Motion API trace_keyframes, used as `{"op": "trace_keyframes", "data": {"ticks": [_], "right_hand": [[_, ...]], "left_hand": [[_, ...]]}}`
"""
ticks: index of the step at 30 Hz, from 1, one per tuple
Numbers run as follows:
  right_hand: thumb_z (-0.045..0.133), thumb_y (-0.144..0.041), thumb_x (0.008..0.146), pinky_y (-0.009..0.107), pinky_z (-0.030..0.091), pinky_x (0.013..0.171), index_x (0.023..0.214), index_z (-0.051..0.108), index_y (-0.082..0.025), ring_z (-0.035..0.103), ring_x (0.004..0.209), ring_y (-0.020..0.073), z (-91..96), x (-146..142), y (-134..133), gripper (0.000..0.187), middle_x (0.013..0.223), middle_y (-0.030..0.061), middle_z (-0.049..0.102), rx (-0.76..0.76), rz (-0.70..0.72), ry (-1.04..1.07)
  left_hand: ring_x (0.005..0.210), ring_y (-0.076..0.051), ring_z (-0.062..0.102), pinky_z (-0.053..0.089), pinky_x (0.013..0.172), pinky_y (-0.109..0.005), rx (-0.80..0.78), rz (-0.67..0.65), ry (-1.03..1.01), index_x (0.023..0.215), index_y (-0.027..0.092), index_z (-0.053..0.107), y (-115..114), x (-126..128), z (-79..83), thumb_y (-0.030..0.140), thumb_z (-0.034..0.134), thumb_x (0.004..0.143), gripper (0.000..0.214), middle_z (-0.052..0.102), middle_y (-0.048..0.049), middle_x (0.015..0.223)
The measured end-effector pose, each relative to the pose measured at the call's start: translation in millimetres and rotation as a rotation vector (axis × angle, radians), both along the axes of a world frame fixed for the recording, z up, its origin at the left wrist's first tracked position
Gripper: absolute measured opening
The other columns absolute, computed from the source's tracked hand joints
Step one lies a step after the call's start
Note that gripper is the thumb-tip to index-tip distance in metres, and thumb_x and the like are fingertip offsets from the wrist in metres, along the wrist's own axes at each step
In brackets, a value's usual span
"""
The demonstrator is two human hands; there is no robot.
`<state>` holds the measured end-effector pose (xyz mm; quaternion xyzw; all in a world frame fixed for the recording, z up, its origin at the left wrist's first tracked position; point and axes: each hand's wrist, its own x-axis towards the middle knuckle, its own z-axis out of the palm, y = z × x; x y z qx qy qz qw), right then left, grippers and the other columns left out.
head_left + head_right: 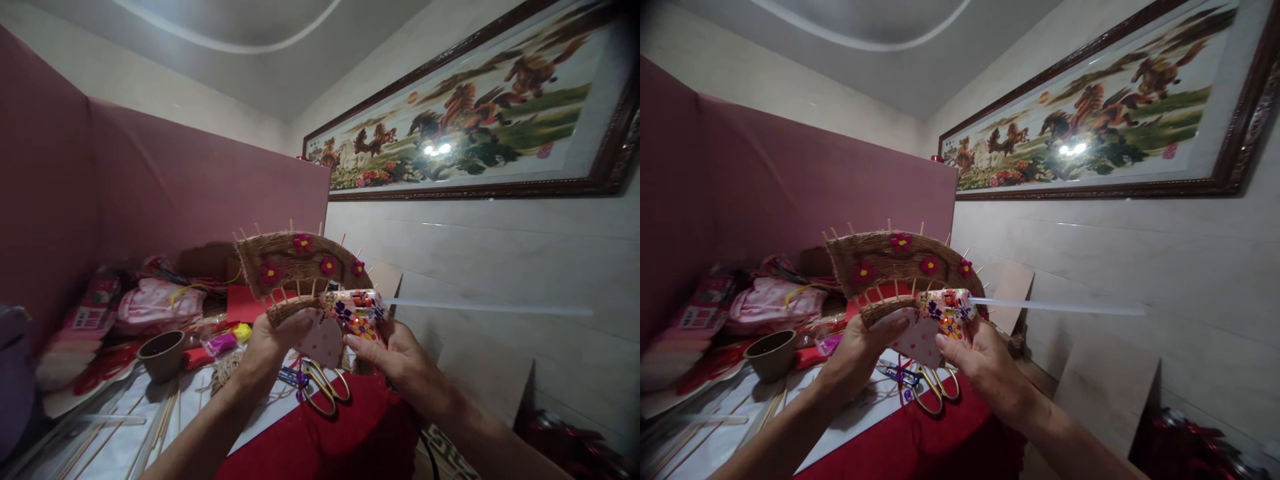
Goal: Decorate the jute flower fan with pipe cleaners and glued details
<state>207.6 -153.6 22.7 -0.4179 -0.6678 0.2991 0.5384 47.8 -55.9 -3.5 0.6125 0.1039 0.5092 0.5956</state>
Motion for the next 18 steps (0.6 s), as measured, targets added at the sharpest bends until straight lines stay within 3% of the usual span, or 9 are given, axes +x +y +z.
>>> {"op": "trace_keyframes", "data": {"ticks": [7,14,18], "right_hand": [[0.055,-0.033,0.085,0.036,0.043,0.093,0.11,0.061,-0.02,0.059,0.093,0.0176,-1.3,0.4,-0.3,0.029,0.102,0.0056,0.065,0.009,-0.038,-0.018],[0.054,-0.035,0.085,0.033,0.05,0.078,0.111,0.061,-0.022,0.058,0.075,0.0157,-3.1,-0.2,-2.4,0.03,0.091,0.0038,0.065,-0.016,-0.096,-0.056],[0.054,-0.034,0.085,0.036,0.046,0.087,0.113,0.061,-0.022,0.059,0.085,0.0178,-2.9,-2.2,-2.9,0.031,0.095,0.0039,0.066,0.034,-0.117,-0.071]], "left_hand": [[0.091,-0.023,0.063,0.047,0.082,-0.037,0.005,0.011,0.0,0.103,0.017,0.067,-2.7,-0.9,2.9,0.028,0.066,0.074,0.031,0.07,-0.0108,0.101],[0.089,-0.023,0.064,0.048,0.08,-0.037,-0.032,0.03,-0.01,0.099,0.018,0.068,-7.7,-0.3,6.3,0.028,0.068,0.071,0.03,0.071,-0.0111,0.1],[0.09,-0.023,0.063,0.047,0.082,-0.038,-0.015,0.016,-0.003,0.101,0.018,0.068,-6.7,-0.9,5.7,0.028,0.066,0.073,0.029,0.07,-0.0113,0.102]]}}
